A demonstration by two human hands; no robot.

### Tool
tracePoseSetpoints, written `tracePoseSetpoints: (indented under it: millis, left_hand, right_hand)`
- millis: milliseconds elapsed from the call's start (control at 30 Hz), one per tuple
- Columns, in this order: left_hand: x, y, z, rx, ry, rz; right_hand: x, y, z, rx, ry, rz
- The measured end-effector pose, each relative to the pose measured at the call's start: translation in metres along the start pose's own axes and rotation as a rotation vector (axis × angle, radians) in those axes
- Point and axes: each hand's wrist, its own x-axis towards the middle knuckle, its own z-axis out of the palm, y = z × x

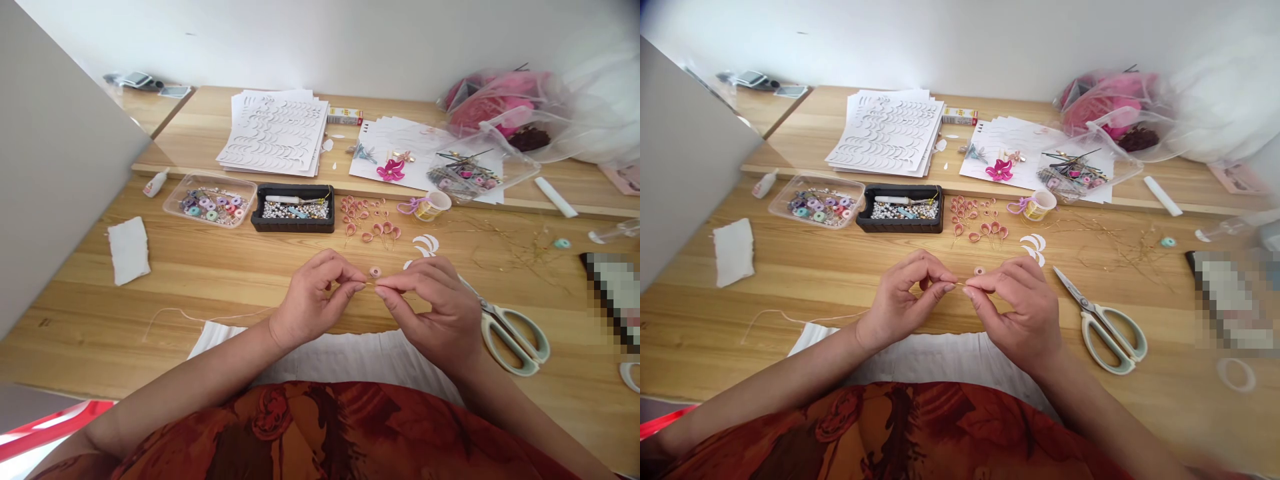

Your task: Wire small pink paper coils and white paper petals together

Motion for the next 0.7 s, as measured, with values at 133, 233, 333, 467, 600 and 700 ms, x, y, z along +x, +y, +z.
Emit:
tracePoseSetpoints:
  millis: [133,233,333,467,600,700]
  left_hand:
    - [0.0002,-0.0012,-0.0003,0.035,0.005,0.048]
    - [0.0010,-0.0020,-0.0004,0.036,0.006,0.048]
    - [0.0016,-0.0019,-0.0007,0.030,0.016,0.035]
    - [0.0012,-0.0013,-0.0004,0.021,0.044,0.045]
    - [-0.0004,0.0002,0.0014,0.005,0.029,0.014]
    - [-0.0017,0.0020,0.0032,-0.010,-0.002,-0.018]
  right_hand:
    - [-0.0006,-0.0010,-0.0002,0.070,-0.057,0.135]
    - [0.0000,-0.0015,-0.0005,-0.006,0.000,0.018]
    - [0.0009,-0.0018,-0.0011,-0.103,0.047,-0.106]
    - [0.0002,-0.0022,-0.0018,-0.166,0.087,-0.156]
    - [-0.0025,-0.0039,0.0002,-0.210,0.097,-0.174]
    - [-0.0044,-0.0064,0.0026,-0.269,0.125,-0.160]
